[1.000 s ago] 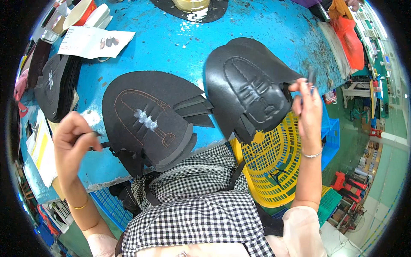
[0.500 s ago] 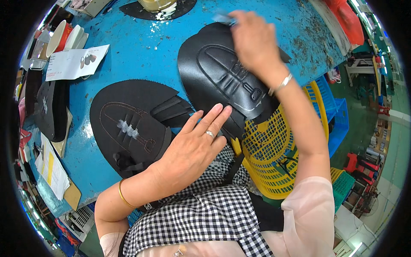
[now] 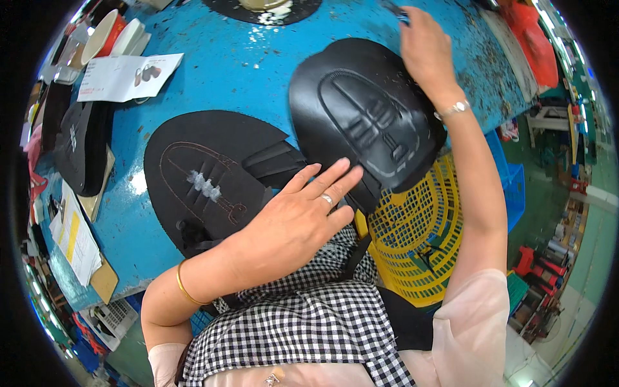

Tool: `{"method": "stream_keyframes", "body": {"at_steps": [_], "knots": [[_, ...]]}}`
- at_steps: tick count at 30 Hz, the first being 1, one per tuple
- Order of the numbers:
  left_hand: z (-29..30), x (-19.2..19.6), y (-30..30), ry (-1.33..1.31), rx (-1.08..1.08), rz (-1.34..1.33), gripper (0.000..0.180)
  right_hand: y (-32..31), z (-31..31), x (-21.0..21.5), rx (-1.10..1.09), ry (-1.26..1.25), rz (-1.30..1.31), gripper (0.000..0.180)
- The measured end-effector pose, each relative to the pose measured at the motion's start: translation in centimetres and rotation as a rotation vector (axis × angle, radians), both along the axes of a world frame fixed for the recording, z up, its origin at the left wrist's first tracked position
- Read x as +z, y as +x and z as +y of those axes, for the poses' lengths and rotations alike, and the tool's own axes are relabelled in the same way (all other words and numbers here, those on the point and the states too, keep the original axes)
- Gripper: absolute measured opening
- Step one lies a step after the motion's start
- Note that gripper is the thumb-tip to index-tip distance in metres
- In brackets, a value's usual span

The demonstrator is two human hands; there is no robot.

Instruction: The person trims excess threads from black shoe upper components using a thread cutter tool.

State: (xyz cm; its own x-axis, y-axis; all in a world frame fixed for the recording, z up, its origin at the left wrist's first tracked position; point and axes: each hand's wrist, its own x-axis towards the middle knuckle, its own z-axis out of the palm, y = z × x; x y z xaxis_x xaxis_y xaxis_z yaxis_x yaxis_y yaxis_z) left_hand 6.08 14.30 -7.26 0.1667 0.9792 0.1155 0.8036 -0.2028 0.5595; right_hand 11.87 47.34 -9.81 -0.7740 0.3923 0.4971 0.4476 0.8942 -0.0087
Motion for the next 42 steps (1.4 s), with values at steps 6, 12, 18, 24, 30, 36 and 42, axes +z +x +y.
{"method": "stream_keyframes", "body": {"at_steps": [6, 12, 18, 24, 30, 36, 42], "knots": [[-4.3, 5.3, -7.9, -0.207, 0.198, -0.859, 0.013, -0.9, -8.7, 4.3, 0.247, -0.848, 0.286, 0.020], [-6.0, 6.7, -14.1, -0.465, 0.435, -0.606, 0.010, -1.2, -14.2, 4.0, 0.465, -1.279, 0.055, 0.013], [-5.7, 3.5, -13.9, -0.464, 0.350, -0.445, 0.013, -1.7, -16.1, 4.5, 0.493, -1.202, -0.150, 0.011], [-5.5, 3.0, -13.8, -0.532, 0.424, -0.443, 0.012, -3.1, -17.0, 5.2, 0.665, -1.006, -0.254, 0.010], [-5.6, 2.1, -14.2, -0.502, 0.394, -0.429, 0.011, -5.5, -18.2, 4.5, 1.027, -0.761, -0.395, 0.012], [-5.5, 1.7, -14.4, -0.430, 0.341, -0.475, 0.011, -6.7, -18.3, 4.3, 1.108, -0.678, -0.490, 0.012], [-5.6, 1.4, -14.5, -0.395, 0.348, -0.444, 0.012, -7.0, -18.3, 4.2, 1.104, -0.753, -0.462, 0.012]]}}
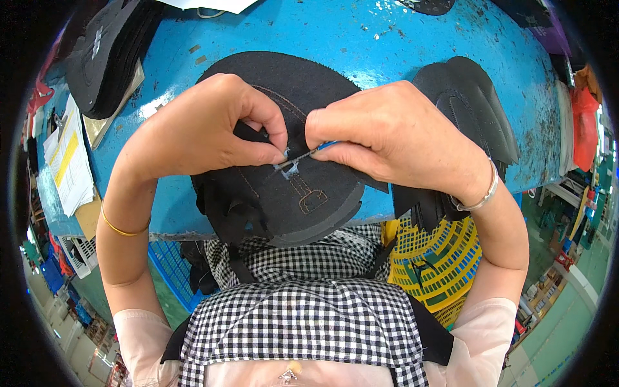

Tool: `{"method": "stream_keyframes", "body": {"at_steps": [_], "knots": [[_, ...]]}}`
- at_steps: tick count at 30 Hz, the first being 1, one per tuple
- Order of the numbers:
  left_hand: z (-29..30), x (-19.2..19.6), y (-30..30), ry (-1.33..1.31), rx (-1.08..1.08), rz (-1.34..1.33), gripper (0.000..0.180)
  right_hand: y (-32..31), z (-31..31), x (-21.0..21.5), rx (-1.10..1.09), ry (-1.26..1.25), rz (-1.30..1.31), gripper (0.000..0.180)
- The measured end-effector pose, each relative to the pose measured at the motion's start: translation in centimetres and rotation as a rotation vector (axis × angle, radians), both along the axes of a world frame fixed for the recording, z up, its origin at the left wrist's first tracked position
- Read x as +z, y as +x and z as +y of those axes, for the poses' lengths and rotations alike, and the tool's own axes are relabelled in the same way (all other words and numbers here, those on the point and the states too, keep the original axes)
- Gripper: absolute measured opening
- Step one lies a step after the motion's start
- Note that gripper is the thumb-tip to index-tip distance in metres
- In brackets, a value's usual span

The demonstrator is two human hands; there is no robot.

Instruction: The person trims excess threads from black shoe upper components using a thread cutter tool.

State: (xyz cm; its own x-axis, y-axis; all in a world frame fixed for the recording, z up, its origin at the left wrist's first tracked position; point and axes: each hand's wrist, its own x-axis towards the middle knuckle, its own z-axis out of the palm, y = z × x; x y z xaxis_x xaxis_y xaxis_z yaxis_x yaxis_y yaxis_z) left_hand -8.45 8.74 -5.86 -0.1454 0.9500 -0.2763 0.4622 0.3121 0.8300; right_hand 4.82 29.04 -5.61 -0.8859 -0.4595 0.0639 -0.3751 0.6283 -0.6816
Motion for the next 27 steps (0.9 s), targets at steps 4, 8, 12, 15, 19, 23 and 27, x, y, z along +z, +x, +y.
{"method": "stream_keyframes", "body": {"at_steps": [4, 8, 12, 15, 19, 23, 27], "knots": [[-0.4, 0.5, -0.5, -0.022, -0.036, -0.219, 0.013, 0.2, 0.4, 0.4, -0.180, -0.233, -0.231, 0.011], [-0.5, -0.2, 0.3, 0.021, 0.001, -0.087, 0.014, 0.2, 0.6, 0.2, -0.225, -0.238, -0.205, 0.011], [-0.4, 0.0, 1.0, 0.028, 0.028, 0.002, 0.013, 0.0, 0.7, 0.3, -0.087, -0.117, -0.100, 0.011], [-0.1, 0.7, 1.2, -0.154, 0.065, -0.027, 0.012, -0.1, 0.2, 0.2, 0.020, -0.022, 0.016, 0.014], [-0.1, 0.8, 1.3, -0.144, 0.070, -0.023, 0.011, -0.2, -0.5, 0.7, 0.107, 0.215, 0.114, 0.019], [-0.6, 0.6, 1.5, 0.005, 0.079, 0.128, 0.013, -1.2, 0.2, 0.9, 0.199, 0.169, -0.011, 0.017], [-1.8, 0.8, 0.9, 0.160, 0.099, 0.414, 0.014, -1.2, 0.2, 0.7, 0.161, 0.173, 0.054, 0.017]]}}
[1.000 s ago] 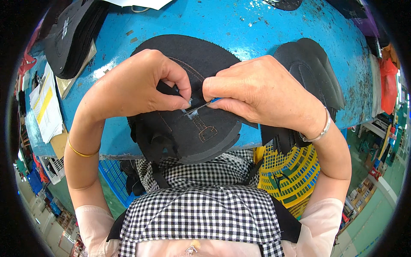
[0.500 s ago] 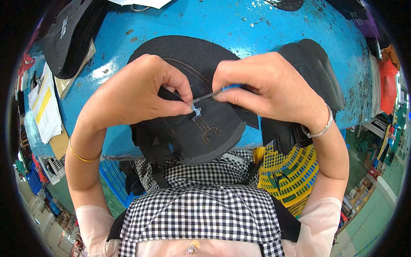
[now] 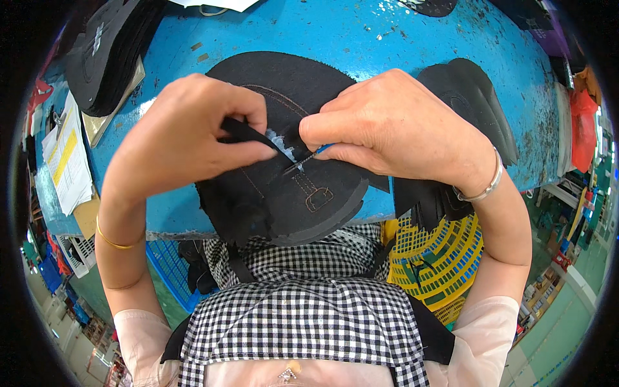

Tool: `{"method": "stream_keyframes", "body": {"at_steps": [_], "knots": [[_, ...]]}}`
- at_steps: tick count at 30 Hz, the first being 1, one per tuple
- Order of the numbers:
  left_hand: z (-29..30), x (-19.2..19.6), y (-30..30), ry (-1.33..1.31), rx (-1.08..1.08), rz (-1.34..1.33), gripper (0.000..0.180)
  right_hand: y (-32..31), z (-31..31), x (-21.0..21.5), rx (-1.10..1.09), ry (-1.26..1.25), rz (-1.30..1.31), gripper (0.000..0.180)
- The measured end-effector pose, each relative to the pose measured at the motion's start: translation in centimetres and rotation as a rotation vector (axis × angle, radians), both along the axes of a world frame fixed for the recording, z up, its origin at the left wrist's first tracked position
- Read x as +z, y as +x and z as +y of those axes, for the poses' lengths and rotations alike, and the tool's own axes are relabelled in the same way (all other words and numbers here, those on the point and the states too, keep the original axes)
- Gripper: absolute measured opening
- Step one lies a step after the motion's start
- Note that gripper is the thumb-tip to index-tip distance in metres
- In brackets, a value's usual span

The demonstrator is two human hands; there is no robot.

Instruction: The person trims excess threads from black shoe upper components using a thread cutter tool.

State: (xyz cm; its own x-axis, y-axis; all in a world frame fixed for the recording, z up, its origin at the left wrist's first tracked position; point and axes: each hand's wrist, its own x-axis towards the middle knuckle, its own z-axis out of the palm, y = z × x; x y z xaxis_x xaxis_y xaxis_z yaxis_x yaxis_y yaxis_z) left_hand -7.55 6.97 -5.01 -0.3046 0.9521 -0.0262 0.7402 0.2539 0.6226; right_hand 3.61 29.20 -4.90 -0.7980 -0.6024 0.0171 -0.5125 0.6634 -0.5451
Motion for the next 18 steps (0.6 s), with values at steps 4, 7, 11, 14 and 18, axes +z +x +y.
{"method": "stream_keyframes", "body": {"at_steps": [4, 7, 11, 14, 18], "knots": [[-0.5, -0.1, -0.9, -0.025, 0.030, -0.159, 0.017, -0.1, -0.4, 0.2, 0.012, 0.065, -0.020, 0.017], [-0.1, 0.3, -0.8, -0.068, 0.027, -0.095, 0.016, -0.2, -1.1, 0.1, -0.067, 0.159, 0.111, 0.018], [-0.3, 0.2, -1.1, -0.062, 0.016, -0.130, 0.015, -0.6, -1.1, 0.8, -0.134, 0.133, 0.108, 0.021], [-0.5, 0.0, -1.2, -0.060, 0.004, -0.152, 0.015, -0.7, -0.7, 0.7, -0.203, 0.141, 0.052, 0.030], [-0.5, 0.1, -1.3, -0.069, -0.021, -0.180, 0.014, -1.3, -1.7, -0.2, -0.149, 0.065, 0.075, 0.029]]}}
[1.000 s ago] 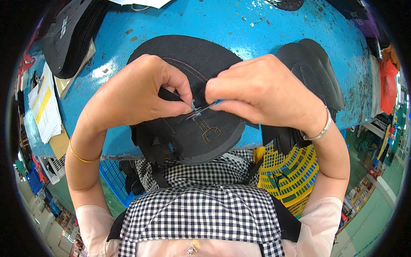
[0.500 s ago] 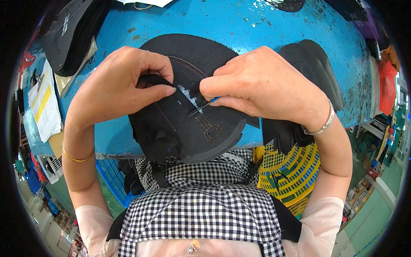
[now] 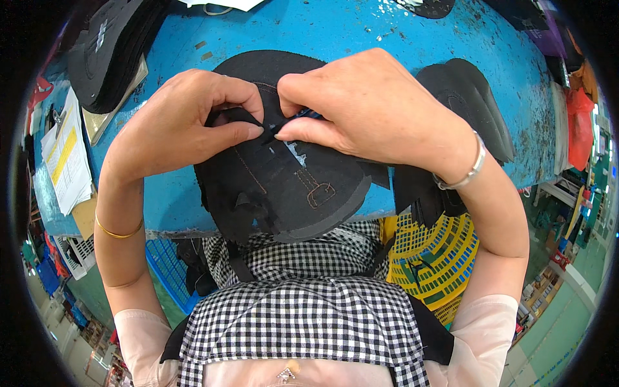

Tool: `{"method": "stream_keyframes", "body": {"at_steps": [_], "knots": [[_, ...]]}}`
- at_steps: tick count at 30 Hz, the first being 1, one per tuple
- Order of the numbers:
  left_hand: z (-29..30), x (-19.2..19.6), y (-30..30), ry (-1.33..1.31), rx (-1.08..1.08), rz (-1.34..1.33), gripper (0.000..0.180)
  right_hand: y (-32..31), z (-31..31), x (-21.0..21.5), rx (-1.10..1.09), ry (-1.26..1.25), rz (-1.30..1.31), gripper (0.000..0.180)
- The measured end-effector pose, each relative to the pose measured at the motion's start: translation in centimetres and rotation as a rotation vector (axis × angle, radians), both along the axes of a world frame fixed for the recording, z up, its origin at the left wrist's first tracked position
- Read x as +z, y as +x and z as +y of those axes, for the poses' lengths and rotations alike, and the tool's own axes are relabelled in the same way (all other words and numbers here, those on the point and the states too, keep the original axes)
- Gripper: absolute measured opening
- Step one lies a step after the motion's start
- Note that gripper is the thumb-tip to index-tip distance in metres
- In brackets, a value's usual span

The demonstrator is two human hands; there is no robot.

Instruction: The person trims excess threads from black shoe upper components using a thread cutter tool.

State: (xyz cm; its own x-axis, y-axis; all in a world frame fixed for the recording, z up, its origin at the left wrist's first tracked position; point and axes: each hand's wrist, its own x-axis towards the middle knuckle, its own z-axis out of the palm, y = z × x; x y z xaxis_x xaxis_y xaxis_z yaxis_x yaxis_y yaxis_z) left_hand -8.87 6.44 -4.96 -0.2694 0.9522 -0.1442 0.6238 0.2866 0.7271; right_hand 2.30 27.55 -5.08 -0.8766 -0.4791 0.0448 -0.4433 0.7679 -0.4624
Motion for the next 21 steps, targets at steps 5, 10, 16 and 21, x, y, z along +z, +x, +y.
{"method": "stream_keyframes", "body": {"at_steps": [5, 10, 16, 21], "knots": [[-0.6, -1.3, -0.3, 0.103, 0.036, -0.143, 0.013, 0.7, 0.0, 0.8, -0.130, -0.046, 0.000, 0.022], [-3.6, 0.1, -1.2, 0.210, 0.243, -0.552, 0.013, 3.6, -3.5, 1.8, -0.029, 0.102, 0.139, 0.024], [-11.7, 4.4, -3.2, 0.850, 0.740, -0.617, 0.018, 5.9, -7.9, -0.2, -0.077, 0.498, 0.311, 0.028], [-15.5, 6.9, -5.2, 1.143, 0.740, -0.712, 0.018, 4.4, -7.3, -1.3, -0.207, 0.189, 0.411, 0.016]]}}
